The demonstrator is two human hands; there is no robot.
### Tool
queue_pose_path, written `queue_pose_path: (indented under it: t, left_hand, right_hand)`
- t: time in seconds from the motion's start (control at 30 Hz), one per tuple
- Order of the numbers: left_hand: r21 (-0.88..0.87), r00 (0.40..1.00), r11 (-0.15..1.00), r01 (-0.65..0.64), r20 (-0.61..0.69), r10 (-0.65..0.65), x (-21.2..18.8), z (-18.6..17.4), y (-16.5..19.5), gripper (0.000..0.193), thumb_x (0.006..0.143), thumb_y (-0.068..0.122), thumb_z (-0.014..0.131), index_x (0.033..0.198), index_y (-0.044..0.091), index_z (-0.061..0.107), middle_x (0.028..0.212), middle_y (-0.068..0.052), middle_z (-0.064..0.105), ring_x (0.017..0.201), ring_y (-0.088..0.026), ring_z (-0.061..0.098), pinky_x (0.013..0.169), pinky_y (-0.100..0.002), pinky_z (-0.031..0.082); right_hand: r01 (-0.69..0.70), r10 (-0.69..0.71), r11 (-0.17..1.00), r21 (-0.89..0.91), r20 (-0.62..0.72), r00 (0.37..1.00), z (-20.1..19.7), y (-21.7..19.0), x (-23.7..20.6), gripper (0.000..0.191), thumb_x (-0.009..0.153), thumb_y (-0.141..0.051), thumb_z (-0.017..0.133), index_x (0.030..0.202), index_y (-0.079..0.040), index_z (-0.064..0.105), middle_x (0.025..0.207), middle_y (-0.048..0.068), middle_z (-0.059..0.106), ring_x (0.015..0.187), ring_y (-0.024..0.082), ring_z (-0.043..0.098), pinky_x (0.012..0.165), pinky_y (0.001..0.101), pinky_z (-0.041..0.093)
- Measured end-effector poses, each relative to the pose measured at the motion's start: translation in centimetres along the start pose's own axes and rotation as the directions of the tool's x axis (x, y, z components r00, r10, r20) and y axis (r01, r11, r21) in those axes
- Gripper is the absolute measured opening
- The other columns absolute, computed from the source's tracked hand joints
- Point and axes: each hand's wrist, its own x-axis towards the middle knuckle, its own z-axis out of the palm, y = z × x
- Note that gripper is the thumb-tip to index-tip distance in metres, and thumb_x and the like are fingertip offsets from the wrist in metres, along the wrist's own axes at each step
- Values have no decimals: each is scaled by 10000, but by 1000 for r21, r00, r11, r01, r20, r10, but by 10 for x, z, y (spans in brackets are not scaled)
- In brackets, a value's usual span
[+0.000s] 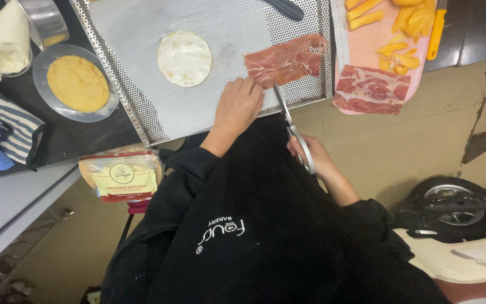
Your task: The person spreads cream on a round dough disc, places a slice of ham and a cheese stick on top, then rolls the dough into a cylinder. They seal the seam with cream and place the finished roll on a baking tray.
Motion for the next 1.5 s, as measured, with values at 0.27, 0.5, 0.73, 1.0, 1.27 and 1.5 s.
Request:
queue_pose_path:
  t: [0.27,0.5,0.73,1.0,1.27,1.5]
  left_hand:
    - [122,993,987,-101,-47,107,14,16,2,168,828,123,651,991,85,666,980,-26,611,879,-195,580,731,-335,469]
    - [143,985,979,-148,-71,159,8,19,-3,175,835,135,637,1000,92,681,948,-6,591,877,-176,568,720,-322,452]
    - [123,984,979,-163,-49,170,8,18,-2,81,826,136,647,903,114,656,888,-13,568,861,-188,574,700,-335,443]
    - [120,983,981,-155,-84,166,10,13,-3,143,836,122,648,969,83,681,922,-15,598,866,-185,580,712,-329,450]
    - [36,977,992,-124,-173,129,11,7,-4,121,837,101,664,952,65,661,1016,-41,685,920,-189,628,736,-329,476]
    - [10,975,990,-138,-172,138,15,3,-5,116,841,97,689,950,64,668,1013,-46,693,896,-192,623,736,-338,481]
  right_hand:
    - [31,-31,999,-8,-23,999,3,0,-4,395,1031,-407,543,895,-57,667,723,-11,599,621,72,532,562,229,415]
    - [55,-56,997,-52,-25,998,10,-7,5,424,1042,-436,522,903,-59,657,734,-7,600,656,69,548,595,224,436]
    - [-6,8,998,59,-20,1000,15,-11,15,405,1036,-442,521,899,-74,622,728,-13,569,599,60,495,537,217,387]
    - [-4,5,1000,18,-60,998,19,-7,14,416,1043,-422,556,846,-59,608,653,-44,515,537,50,439,487,230,344]
    - [17,-16,999,49,-19,1000,12,-10,14,486,1025,-511,511,919,-54,643,760,-8,586,680,81,539,609,233,431]
    - [3,-1,998,62,-29,1000,17,-30,24,512,1020,-536,487,916,-59,640,748,5,587,647,89,545,580,231,438]
